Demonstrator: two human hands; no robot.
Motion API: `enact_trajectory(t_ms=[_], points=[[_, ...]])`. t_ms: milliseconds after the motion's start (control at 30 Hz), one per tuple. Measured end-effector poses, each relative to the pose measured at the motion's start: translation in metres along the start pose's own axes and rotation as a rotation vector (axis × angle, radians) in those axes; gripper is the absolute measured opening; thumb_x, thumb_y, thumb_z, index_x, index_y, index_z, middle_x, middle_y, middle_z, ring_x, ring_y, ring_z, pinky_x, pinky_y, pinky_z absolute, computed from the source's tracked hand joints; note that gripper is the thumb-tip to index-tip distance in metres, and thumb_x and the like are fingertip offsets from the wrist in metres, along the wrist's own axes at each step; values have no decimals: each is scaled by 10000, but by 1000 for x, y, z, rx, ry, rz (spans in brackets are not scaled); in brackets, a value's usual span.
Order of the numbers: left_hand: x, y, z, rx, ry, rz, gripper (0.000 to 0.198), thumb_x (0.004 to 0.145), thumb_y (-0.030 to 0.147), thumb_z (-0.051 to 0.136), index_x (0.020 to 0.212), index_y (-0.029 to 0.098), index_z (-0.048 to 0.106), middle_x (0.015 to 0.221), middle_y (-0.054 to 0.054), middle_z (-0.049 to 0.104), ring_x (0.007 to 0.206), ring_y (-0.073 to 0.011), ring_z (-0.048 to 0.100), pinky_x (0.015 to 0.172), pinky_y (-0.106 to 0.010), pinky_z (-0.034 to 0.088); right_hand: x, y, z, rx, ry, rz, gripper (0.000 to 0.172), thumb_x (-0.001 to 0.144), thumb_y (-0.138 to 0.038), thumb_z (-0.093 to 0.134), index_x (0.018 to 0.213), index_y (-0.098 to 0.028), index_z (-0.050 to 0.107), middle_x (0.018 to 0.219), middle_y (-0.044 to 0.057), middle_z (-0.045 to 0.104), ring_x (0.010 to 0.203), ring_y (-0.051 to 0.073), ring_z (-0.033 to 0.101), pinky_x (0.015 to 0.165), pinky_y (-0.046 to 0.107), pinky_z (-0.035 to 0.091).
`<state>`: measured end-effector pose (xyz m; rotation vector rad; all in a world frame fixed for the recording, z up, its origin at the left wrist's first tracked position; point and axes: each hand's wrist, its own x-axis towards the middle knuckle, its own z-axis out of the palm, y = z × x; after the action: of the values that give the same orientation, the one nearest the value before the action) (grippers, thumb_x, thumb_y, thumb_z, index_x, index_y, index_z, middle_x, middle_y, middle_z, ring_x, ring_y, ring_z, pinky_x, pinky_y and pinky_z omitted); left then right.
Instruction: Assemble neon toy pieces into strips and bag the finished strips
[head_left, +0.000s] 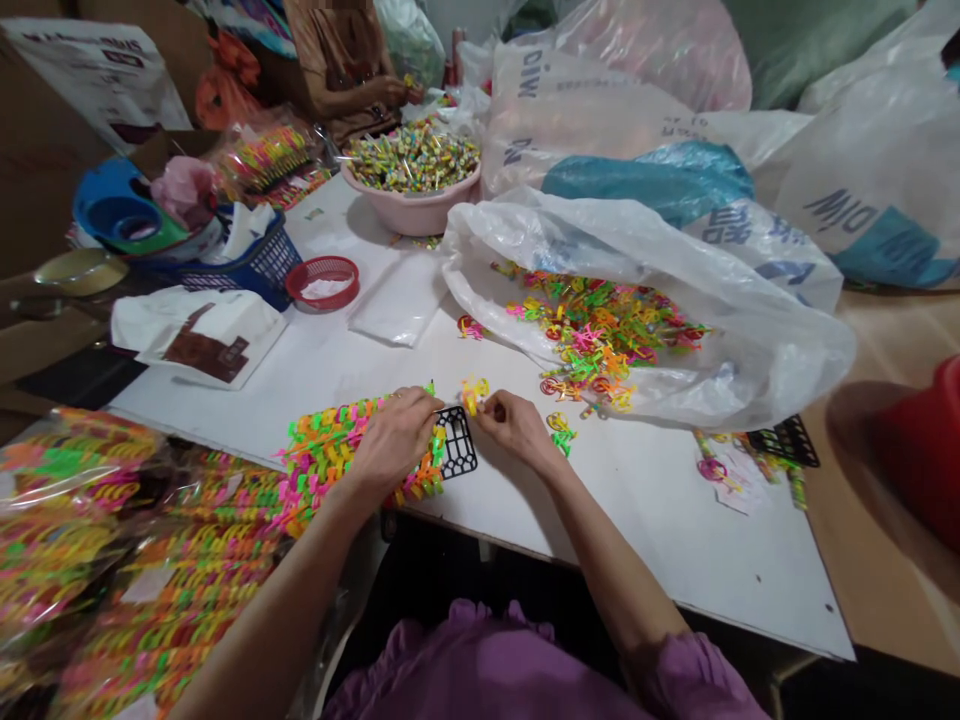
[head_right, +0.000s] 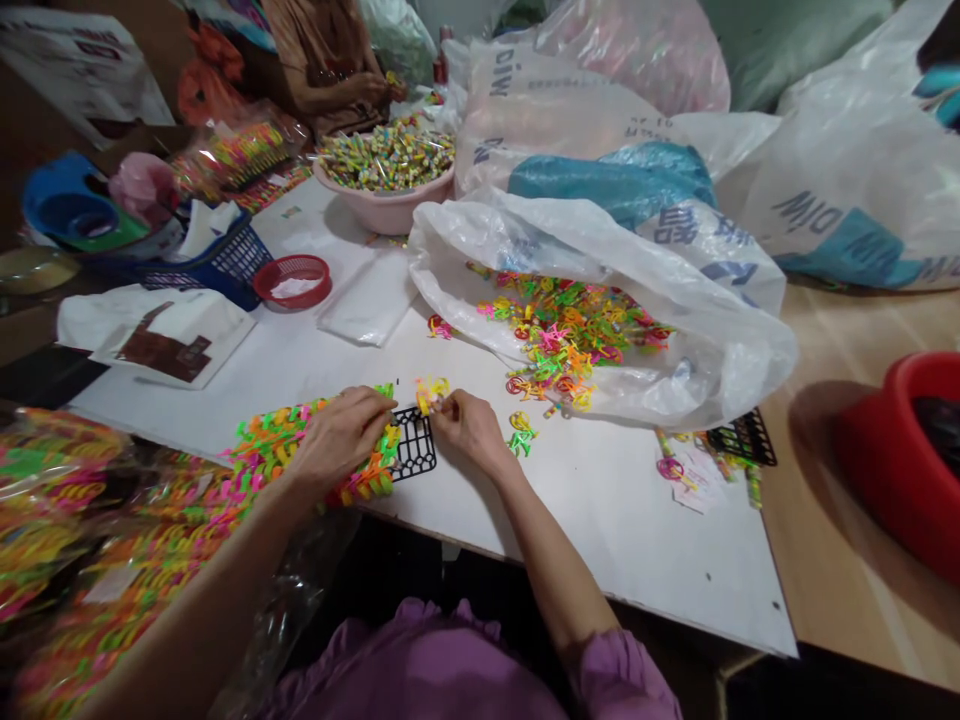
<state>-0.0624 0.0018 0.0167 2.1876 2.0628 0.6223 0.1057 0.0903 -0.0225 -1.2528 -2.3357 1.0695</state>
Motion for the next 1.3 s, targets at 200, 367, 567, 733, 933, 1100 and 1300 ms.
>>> enact_trajectory(t_ms=[200, 367, 567, 733, 933, 1100, 1300], points=[[0, -2, 2, -57, 66, -13, 199, 867, 201, 457, 998, 177, 604, 901, -40, 642, 886, -169, 573, 801, -287, 435, 17, -5, 39, 349, 9, -91, 107, 731, -235, 534, 814, -167, 537, 714, -21, 565, 646, 117, 499, 584, 211, 382], [3, 0, 0, -66, 57, -57, 279, 842, 342, 534, 1058, 173, 584, 933, -49, 649, 892, -183, 583, 801, -299, 443, 21, -3, 54, 267, 27, -232, 102, 744, -172, 492, 838, -180, 530, 780, 1, 547, 727, 141, 503, 677, 251, 408], [6, 4, 5, -38, 11, -64, 232, 880, 330, 463, 974, 179, 611, 873, -49, 642, 852, -193, 577, 789, -325, 442, 22, -9, 48, -74, -50, -338, 193, 796, -141, 403, 962, -179, 493, 902, 46, 509, 808, 159, 501, 717, 266, 419], [2, 0, 10, -41, 96, -67, 284, 889, 369, 416, 895, 179, 628, 837, -43, 651, 806, -187, 596, 744, -309, 452, 21, -10, 50, -227, -97, -353, 236, 799, -145, 398, 1023, -183, 461, 957, 57, 538, 855, 167, 523, 728, 271, 434], [1, 5, 10, -81, 87, -32, 267, 874, 381, 435, 920, 201, 628, 854, -30, 647, 824, -176, 595, 761, -300, 450, 14, -10, 38, -280, -105, -325, 256, 798, -203, 418, 1051, -184, 447, 966, 59, 533, 805, 173, 551, 673, 279, 453], [6, 12, 15, -101, 59, -19, 273, 884, 353, 409, 897, 186, 624, 851, -49, 629, 828, -188, 576, 773, -325, 447, 11, -8, 35, -356, -111, -289, 265, 781, -197, 431, 1043, -170, 456, 972, 77, 501, 751, 181, 551, 622, 295, 456], [8, 9, 16, -68, 61, -10, 241, 884, 303, 413, 877, 171, 615, 870, -62, 623, 849, -199, 565, 787, -343, 448, 19, -4, 32, -318, -140, -315, 227, 804, -204, 465, 1023, -171, 516, 964, 56, 543, 796, 153, 548, 666, 251, 440]])
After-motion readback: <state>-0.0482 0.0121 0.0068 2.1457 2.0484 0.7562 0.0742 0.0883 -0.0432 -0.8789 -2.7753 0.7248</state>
